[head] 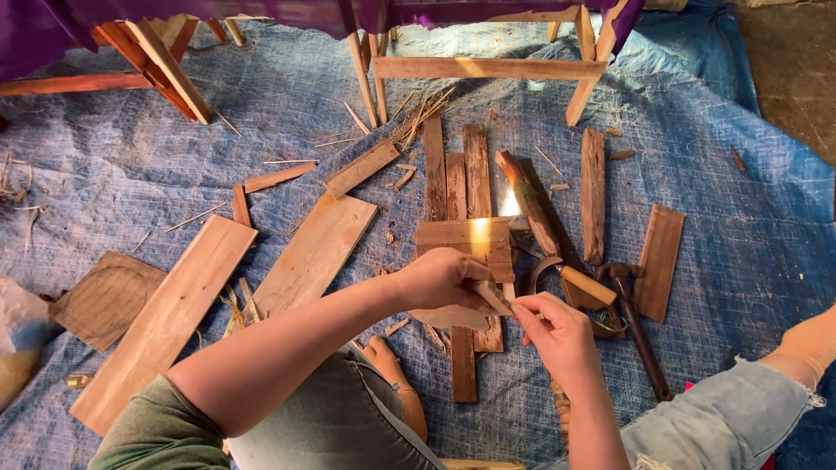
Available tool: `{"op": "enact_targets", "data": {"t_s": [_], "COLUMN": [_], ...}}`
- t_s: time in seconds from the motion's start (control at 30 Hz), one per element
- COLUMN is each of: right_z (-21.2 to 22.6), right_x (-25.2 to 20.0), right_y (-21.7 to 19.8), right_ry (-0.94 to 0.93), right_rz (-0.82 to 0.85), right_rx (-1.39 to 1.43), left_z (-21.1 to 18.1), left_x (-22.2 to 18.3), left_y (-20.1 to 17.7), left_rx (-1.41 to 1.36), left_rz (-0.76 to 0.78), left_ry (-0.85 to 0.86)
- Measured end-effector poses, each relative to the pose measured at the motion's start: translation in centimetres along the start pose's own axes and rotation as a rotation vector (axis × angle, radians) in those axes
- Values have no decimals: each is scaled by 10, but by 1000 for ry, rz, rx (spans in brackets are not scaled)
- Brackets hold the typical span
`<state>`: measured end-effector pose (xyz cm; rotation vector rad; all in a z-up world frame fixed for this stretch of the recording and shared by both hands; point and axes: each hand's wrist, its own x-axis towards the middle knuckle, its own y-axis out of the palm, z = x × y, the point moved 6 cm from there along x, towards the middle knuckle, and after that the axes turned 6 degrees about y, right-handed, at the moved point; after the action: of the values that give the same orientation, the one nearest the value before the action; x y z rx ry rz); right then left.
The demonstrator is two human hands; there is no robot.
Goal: Shaping a small wooden piece using a billhook and measuring it with a tape measure.
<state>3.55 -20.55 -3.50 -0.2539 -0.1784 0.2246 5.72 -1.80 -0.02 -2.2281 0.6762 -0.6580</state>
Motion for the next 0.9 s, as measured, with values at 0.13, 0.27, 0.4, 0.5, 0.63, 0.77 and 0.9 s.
{"op": "enact_targets", "data": {"t_s": [0.13,0.27,0.4,0.5,0.63,0.77,0.9], "right_z": [-10,-36,-70,-74,-65,-59,-64], "right_x": [0,3,18,23,21,14,16], "right_y": [4,10,5,-8,2,16,17], "right_ry": [31,227,144,77,82,133,32], "right_rz": [16,6,23,-145,-115,6,-4], "right_rx": [-2,390,815,699,543,488,283], "left_z": [3,11,31,58,50,49,34], "left_x": [0,2,3,-2,-9,-9,-9], "left_y": [4,6,11,-5,-28,-26,-24], "left_rx": [-46,-147,-86,-251,-555,-620,-607], "left_rz": [41,57,-7,-230,-433,-456,-416], "left_ry": [-62,-171,-99,-404,-479,-491,-505]}}
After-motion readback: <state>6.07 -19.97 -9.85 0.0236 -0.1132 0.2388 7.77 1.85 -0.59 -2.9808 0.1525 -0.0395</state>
